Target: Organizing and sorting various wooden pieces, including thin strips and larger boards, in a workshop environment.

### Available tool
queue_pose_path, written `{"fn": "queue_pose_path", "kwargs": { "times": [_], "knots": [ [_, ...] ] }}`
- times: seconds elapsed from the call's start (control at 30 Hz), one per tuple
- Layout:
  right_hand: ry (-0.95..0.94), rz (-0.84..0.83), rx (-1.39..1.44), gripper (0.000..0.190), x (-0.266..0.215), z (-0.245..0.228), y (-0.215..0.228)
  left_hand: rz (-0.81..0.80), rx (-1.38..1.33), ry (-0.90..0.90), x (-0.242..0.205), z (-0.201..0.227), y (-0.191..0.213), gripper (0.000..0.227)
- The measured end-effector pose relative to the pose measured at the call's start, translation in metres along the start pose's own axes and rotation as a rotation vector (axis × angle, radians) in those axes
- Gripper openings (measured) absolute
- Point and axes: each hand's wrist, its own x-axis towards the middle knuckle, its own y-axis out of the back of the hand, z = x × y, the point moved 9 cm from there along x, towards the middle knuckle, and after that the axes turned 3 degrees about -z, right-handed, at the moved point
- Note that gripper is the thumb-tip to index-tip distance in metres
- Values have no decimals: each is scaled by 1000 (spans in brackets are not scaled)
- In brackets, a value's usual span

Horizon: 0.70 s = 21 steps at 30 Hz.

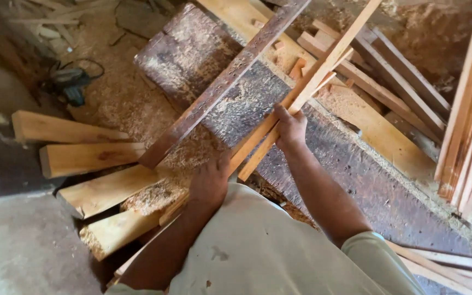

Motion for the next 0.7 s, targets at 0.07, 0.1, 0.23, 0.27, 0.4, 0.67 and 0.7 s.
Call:
{"fn": "queue_pose_path", "kwargs": {
  "times": [0.07,0.1,0.23,0.27,0.4,0.67,0.7],
  "knots": [
    [-19,25,-113,36,17,21,1,207,52,-29,-2,1,20,48],
    [-37,-23,-126,36,28,33,12,201,80,16,5,1,29,48],
    [1,-34,-263,34,81,73,27,360,178,142,9,-25,42,39],
    [-2,-19,-346,36,97,79,33,383,185,139,9,-32,32,35],
    [-44,-154,-192,30,44,45,-21,115,13,296,18,-99,-27,18],
    [66,-356,-92,12,5,50,-175,-240,-1027,554,79,-195,-19,34],
    [70,-360,-96,12,17,78,-187,-235,-1031,556,89,-206,-9,34]
  ]
}}
